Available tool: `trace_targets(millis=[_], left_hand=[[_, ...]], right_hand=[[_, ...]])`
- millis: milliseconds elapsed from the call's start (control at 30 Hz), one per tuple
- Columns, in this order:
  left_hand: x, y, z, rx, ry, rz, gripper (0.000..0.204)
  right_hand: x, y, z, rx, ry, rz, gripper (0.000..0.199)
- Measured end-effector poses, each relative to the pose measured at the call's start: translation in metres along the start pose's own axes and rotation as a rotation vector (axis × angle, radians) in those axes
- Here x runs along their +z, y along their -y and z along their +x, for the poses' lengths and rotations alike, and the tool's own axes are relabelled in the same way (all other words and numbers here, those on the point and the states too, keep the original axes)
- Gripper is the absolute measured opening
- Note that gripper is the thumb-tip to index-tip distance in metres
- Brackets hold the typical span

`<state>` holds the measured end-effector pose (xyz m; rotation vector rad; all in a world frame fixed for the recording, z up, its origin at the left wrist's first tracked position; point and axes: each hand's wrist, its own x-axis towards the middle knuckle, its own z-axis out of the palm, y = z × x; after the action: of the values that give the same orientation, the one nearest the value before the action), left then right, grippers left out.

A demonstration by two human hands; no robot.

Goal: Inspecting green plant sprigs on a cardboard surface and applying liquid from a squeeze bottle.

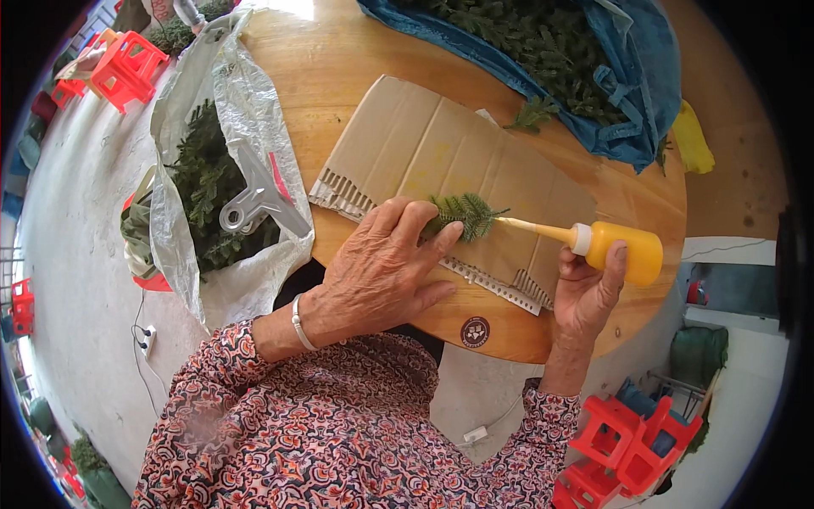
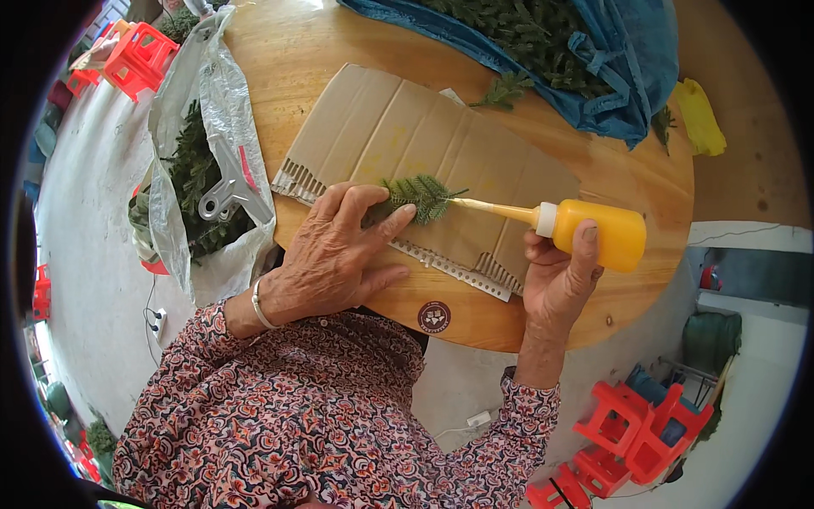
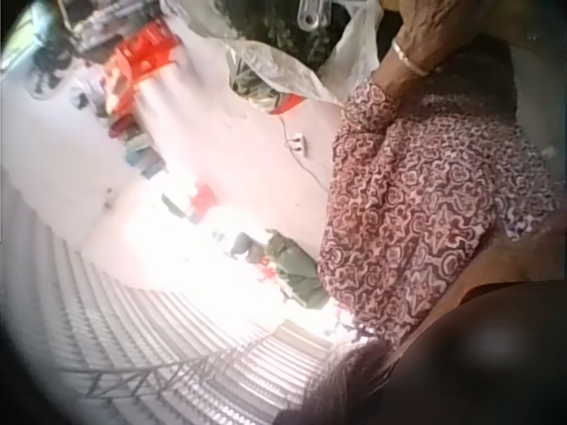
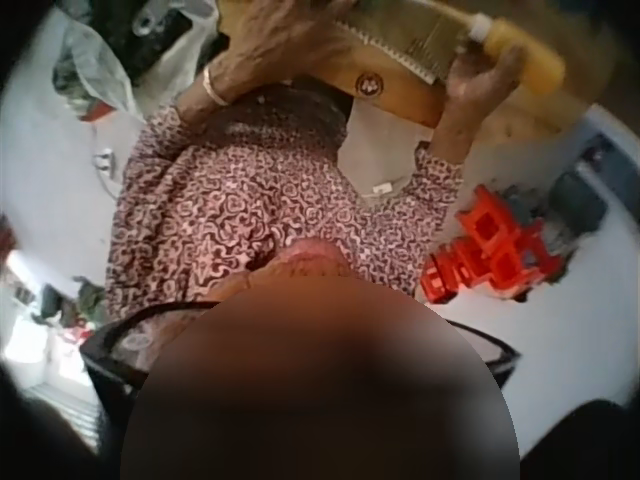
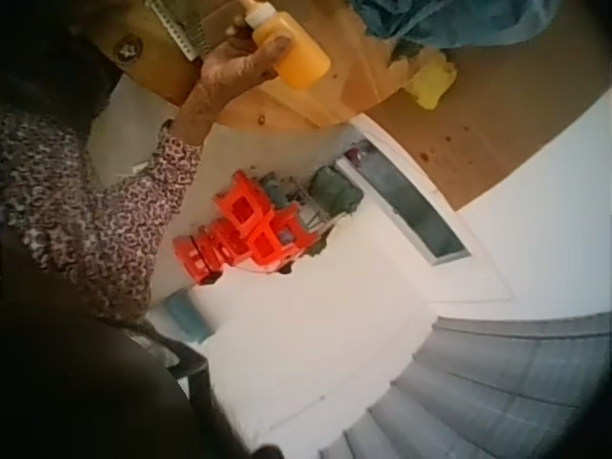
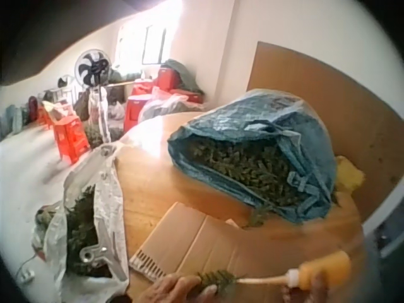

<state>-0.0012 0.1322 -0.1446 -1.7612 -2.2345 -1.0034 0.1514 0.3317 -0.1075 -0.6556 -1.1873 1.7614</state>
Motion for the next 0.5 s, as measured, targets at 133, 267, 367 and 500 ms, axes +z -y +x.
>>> trace_targets(millis=[133, 267, 367, 500], left_hand=[[-0.0004, -0.0002, -0.0011, -0.022, 0.043, -0.010, 0.058], [-0.0007, 0.0005, -0.0009, -0.016, 0.045, -0.019, 0.058], [-0.0018, 0.0011, -0.0001, 0.013, 0.009, 0.015, 0.055], [-0.0015, 0.0009, 0.0004, 0.019, 0.003, 0.023, 0.053]], right_hand=[[-0.0021, 0.0002, 0.0014, 0.006, -0.016, 0.013, 0.031], [-0.0025, 0.0010, 0.0025, 0.007, -0.028, 0.015, 0.033], [-0.0052, -0.0001, 0.0044, 0.018, -0.023, 0.005, 0.037], [-0.0074, 0.0013, 0.0062, 0.018, -0.031, -0.005, 0.038]])
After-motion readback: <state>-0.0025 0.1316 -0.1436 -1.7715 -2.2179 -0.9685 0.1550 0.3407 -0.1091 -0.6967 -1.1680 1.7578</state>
